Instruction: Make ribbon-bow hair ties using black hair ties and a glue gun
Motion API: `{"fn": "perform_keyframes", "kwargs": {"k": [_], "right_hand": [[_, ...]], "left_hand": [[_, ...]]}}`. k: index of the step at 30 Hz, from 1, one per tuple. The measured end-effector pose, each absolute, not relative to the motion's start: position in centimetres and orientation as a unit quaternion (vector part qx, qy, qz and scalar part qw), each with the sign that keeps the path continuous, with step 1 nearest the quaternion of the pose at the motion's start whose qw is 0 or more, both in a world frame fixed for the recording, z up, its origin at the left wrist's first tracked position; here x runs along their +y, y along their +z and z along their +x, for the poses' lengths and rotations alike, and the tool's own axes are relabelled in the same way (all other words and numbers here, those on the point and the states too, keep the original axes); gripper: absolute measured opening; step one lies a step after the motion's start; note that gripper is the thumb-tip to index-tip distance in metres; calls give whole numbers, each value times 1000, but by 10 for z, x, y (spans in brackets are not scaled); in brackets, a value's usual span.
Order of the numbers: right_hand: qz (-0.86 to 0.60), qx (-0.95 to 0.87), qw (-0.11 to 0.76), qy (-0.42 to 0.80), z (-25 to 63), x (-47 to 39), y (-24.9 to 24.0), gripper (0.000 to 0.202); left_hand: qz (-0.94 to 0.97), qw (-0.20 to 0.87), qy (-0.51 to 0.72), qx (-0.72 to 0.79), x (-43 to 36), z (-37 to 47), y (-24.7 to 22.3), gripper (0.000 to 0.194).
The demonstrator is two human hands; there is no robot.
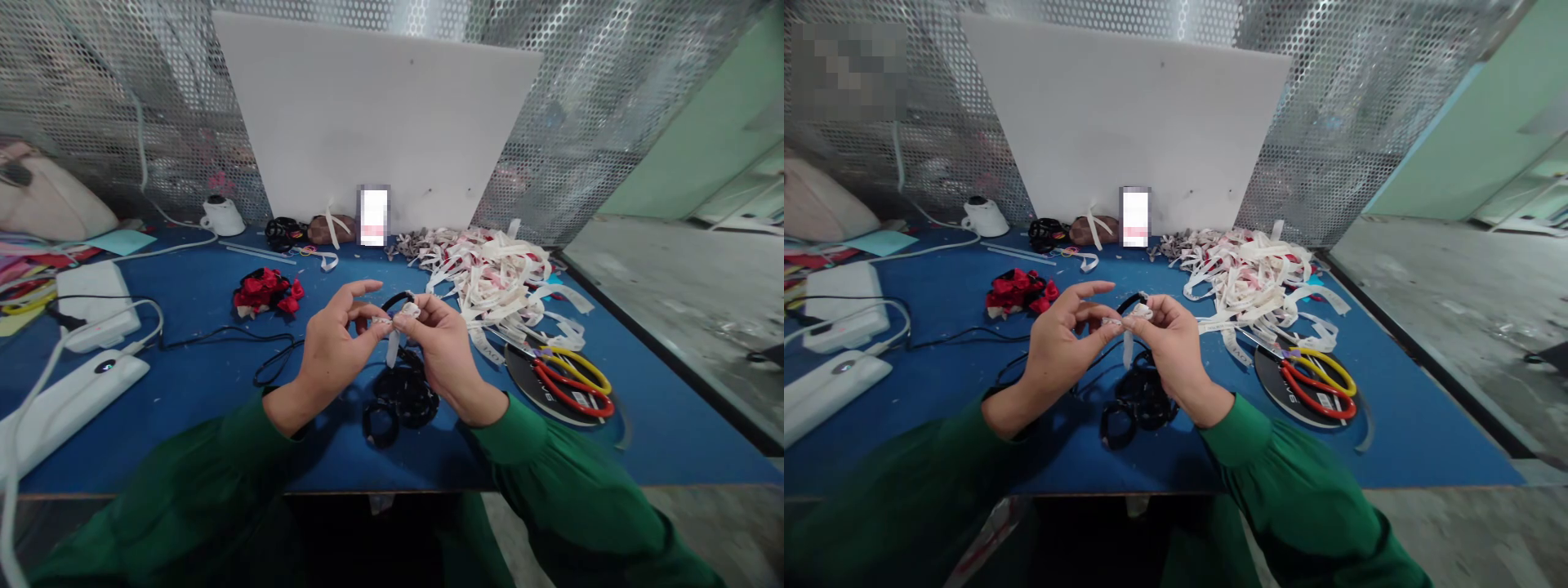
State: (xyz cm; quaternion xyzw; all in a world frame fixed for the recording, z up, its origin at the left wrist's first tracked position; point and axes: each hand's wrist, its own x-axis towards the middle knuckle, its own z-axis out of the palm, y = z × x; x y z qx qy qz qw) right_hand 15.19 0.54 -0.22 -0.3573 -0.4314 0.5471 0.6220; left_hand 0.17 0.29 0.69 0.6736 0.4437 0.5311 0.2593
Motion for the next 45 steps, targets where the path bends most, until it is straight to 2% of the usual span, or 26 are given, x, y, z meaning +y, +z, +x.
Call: {"fn": "perform_keyframes", "kwargs": {"k": [10, 19, 34, 36, 39, 42, 45], "right_hand": [[-358, -369, 619, 593, 155, 11, -4, 31], [-370, -419, 618, 552, 152, 5, -1, 33], [-352, -415, 629, 555, 154, 8, -4, 31], [-350, -407, 637, 554, 155, 9, -4, 31], [-349, -403, 642, 551, 157, 10, -3, 31], [-352, -408, 640, 548, 157, 11, -3, 31], [-354, -416, 637, 544, 157, 11, -4, 31]], "left_hand": [[685, 300, 504, 431, 8, -1, 8, 44], [696, 276, 498, 438, 8, -1, 5, 35], [699, 253, 500, 445, 9, -2, 4, 46], [698, 257, 502, 441, 10, -2, 3, 39], [705, 214, 517, 436, 11, -3, 3, 19], [714, 186, 522, 427, 11, -3, 4, 15], [727, 202, 505, 419, 11, -2, 6, 11]]}}
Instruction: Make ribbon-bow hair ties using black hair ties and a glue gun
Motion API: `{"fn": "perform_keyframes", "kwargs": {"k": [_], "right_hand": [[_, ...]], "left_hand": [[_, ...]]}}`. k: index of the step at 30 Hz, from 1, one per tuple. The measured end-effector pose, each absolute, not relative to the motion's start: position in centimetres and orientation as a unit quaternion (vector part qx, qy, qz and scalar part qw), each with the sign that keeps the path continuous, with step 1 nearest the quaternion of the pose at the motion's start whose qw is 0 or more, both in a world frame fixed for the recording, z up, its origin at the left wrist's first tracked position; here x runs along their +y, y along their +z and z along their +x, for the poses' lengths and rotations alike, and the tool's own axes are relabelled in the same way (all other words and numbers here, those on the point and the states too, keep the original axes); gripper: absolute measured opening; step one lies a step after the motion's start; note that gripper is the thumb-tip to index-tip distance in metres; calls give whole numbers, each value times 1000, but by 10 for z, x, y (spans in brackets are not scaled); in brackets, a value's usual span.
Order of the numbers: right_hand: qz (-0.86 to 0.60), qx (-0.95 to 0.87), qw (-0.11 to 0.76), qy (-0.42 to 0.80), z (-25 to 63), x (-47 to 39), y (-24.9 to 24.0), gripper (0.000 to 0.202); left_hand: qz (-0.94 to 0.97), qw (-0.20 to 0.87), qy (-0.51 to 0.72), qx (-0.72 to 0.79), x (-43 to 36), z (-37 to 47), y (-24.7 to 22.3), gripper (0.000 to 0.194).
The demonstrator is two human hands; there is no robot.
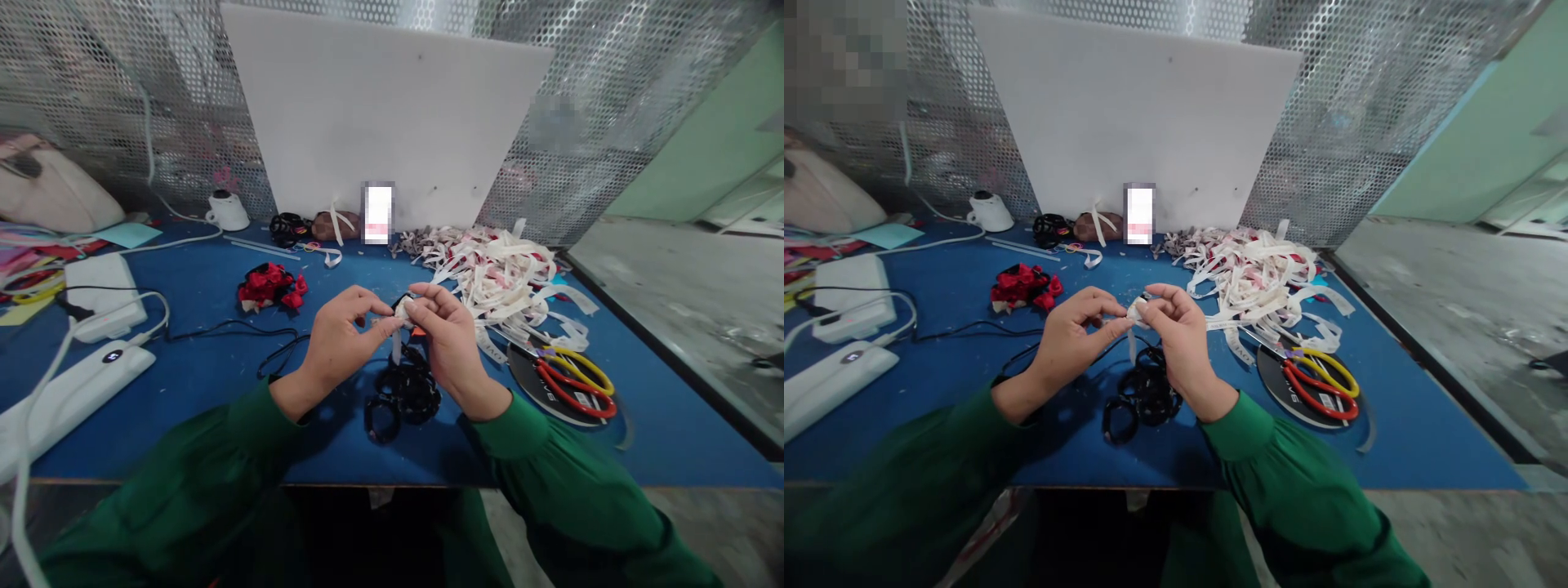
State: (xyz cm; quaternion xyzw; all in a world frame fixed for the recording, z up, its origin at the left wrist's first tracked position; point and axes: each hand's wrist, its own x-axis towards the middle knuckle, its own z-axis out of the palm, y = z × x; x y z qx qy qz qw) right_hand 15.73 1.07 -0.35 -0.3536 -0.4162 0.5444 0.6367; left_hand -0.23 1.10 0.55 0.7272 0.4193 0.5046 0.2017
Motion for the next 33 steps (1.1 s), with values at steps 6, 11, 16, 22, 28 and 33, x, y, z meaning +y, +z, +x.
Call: {"fn": "perform_keyframes", "kwargs": {"k": [6, 11, 16, 22, 28, 33], "right_hand": [[-356, -420, 633, 544, 157, 9, -3, 29], [-363, -428, 626, 542, 157, 8, -3, 30], [-363, -425, 621, 549, 156, 9, -3, 30], [-372, -433, 617, 542, 155, 8, -2, 30], [-363, -429, 629, 538, 156, 9, -3, 28], [-355, -427, 634, 539, 157, 9, -2, 28]], "left_hand": [[738, 235, 477, 415, 11, -2, 8, 10], [733, 253, 471, 420, 12, -3, 8, 13], [728, 244, 483, 422, 13, -3, 9, 16], [740, 229, 480, 412, 11, -2, 9, 19], [746, 195, 488, 408, 7, 1, 7, 15], [754, 177, 483, 408, 6, 2, 6, 14]]}}
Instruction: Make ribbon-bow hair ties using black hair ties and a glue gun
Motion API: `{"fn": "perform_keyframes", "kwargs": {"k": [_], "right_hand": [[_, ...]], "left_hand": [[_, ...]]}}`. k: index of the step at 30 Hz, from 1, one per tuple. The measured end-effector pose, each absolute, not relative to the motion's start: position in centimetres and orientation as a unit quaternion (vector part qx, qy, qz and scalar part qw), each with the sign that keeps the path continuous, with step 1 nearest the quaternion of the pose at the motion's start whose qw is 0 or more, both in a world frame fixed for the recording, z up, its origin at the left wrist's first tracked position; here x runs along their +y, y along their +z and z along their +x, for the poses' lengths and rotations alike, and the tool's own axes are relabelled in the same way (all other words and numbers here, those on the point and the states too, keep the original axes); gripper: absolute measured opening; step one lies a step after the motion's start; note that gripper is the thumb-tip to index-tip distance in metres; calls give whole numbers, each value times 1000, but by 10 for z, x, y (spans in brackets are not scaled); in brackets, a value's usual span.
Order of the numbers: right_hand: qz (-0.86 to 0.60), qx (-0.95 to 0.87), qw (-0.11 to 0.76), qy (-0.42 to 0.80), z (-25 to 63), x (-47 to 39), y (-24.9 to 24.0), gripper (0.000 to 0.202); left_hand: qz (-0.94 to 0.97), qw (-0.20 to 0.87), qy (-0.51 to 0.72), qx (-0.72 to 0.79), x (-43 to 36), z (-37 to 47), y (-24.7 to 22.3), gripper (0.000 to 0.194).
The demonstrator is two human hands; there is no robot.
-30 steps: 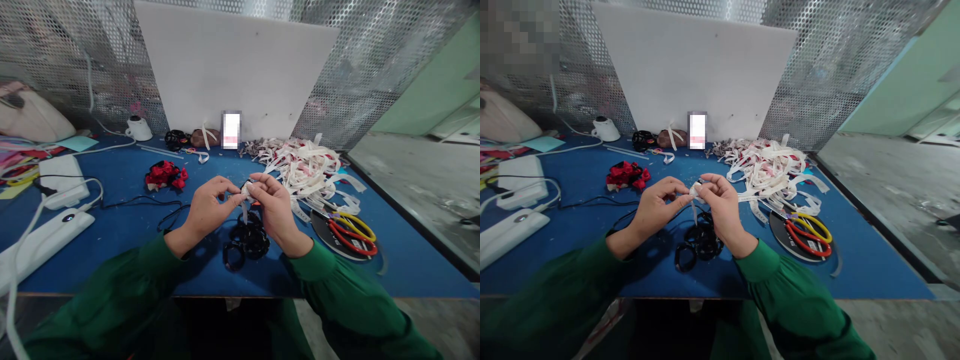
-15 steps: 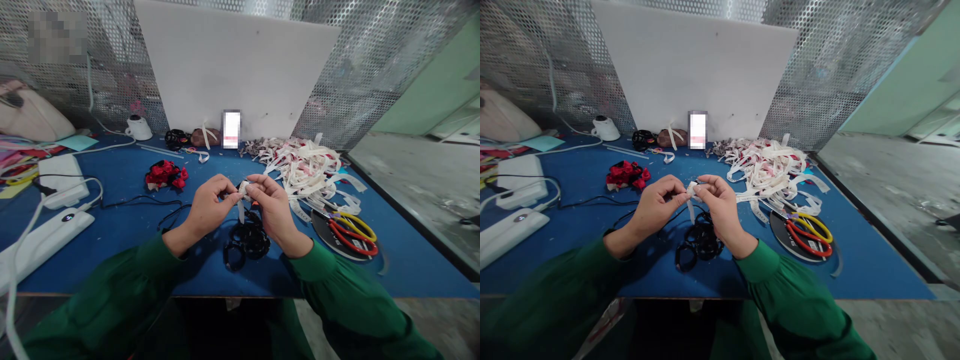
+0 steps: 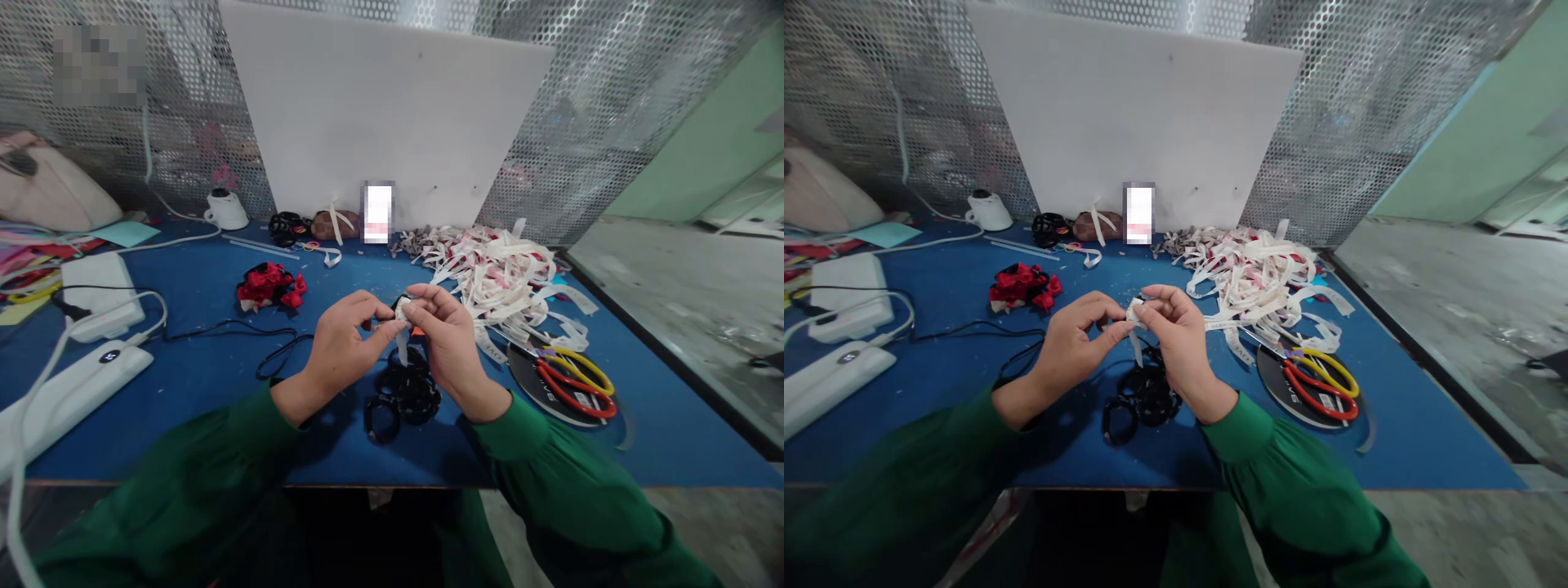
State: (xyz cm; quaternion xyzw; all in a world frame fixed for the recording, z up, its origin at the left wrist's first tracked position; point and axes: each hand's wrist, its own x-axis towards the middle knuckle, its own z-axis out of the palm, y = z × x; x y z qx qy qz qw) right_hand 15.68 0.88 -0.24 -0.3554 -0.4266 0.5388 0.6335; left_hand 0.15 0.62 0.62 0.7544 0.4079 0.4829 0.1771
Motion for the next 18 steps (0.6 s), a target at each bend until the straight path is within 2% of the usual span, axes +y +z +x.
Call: {"fn": "perform_keyframes", "kwargs": {"k": [18], "right_hand": [[-349, -413, 631, 555, 156, 9, -4, 28]], "left_hand": [[768, 137, 479, 402, 8, 1, 3, 16]]}}
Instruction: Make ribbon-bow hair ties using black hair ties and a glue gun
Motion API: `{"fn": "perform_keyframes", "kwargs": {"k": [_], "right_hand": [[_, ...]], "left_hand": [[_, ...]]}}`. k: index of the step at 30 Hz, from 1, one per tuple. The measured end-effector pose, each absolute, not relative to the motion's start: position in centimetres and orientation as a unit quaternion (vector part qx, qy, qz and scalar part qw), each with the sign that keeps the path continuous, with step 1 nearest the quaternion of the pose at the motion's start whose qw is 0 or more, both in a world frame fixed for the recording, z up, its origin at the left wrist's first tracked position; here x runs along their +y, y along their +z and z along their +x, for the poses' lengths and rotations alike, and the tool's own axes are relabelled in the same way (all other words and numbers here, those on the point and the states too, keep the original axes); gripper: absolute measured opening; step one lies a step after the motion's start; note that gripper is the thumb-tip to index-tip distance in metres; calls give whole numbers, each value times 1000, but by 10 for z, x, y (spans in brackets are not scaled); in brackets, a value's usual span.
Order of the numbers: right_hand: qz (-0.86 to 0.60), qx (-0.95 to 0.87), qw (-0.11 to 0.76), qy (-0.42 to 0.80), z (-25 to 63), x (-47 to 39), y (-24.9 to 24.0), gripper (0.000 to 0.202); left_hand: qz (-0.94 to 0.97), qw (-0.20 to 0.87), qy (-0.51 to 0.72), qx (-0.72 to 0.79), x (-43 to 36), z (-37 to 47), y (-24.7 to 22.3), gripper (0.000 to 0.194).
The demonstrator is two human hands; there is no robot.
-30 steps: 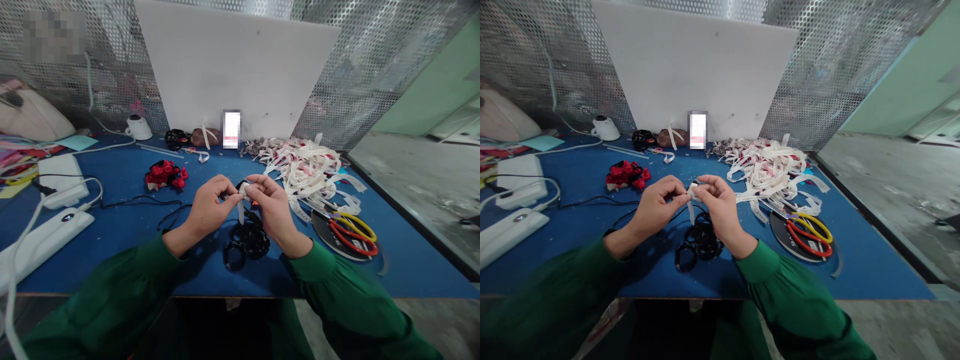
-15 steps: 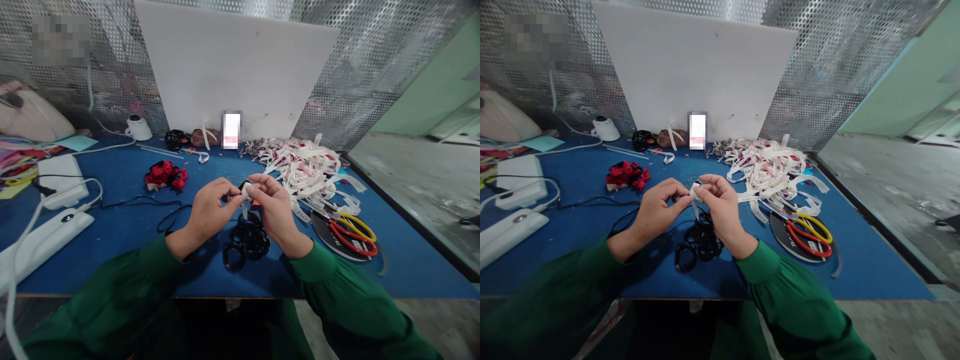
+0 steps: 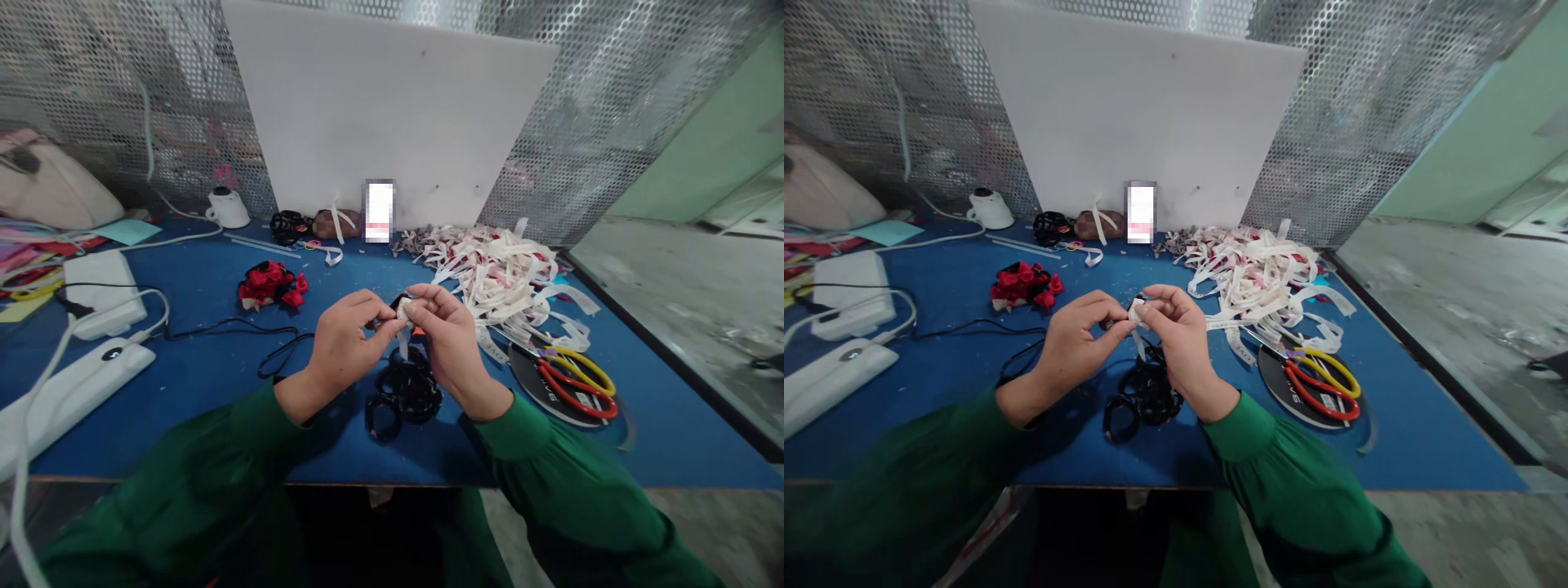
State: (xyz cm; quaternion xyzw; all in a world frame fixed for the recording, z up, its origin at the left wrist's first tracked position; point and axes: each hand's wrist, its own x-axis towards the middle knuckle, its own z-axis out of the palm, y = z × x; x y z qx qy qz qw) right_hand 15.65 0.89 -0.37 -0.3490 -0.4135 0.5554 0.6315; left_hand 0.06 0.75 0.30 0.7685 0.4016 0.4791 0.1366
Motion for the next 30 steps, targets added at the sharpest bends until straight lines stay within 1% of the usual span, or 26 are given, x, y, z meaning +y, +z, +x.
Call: {"fn": "perform_keyframes", "kwargs": {"k": [6, 11, 17, 22, 25, 28, 30], "right_hand": [[-347, -415, 632, 555, 156, 8, -3, 28], [-348, -425, 626, 554, 155, 7, -1, 29], [-377, -459, 622, 511, 157, 9, -2, 26], [-430, -459, 647, 430, 170, 21, 2, 21], [-456, -460, 647, 402, 183, 34, 3, 21], [-487, -500, 610, 375, 199, 44, -2, 22], [-519, -556, 553, 340, 208, 46, -5, 22]], "left_hand": [[759, 156, 491, 397, 7, 1, 3, 13], [761, 167, 489, 391, 7, 1, 6, 19], [752, 160, 504, 394, 10, -2, 7, 16], [728, 102, 541, 410, 22, -15, 15, 19], [705, 55, 561, 430, 34, -29, 20, 20], [676, -2, 564, 474, 47, -46, 24, 19], [659, -42, 538, 524, 55, -59, 26, 17]]}}
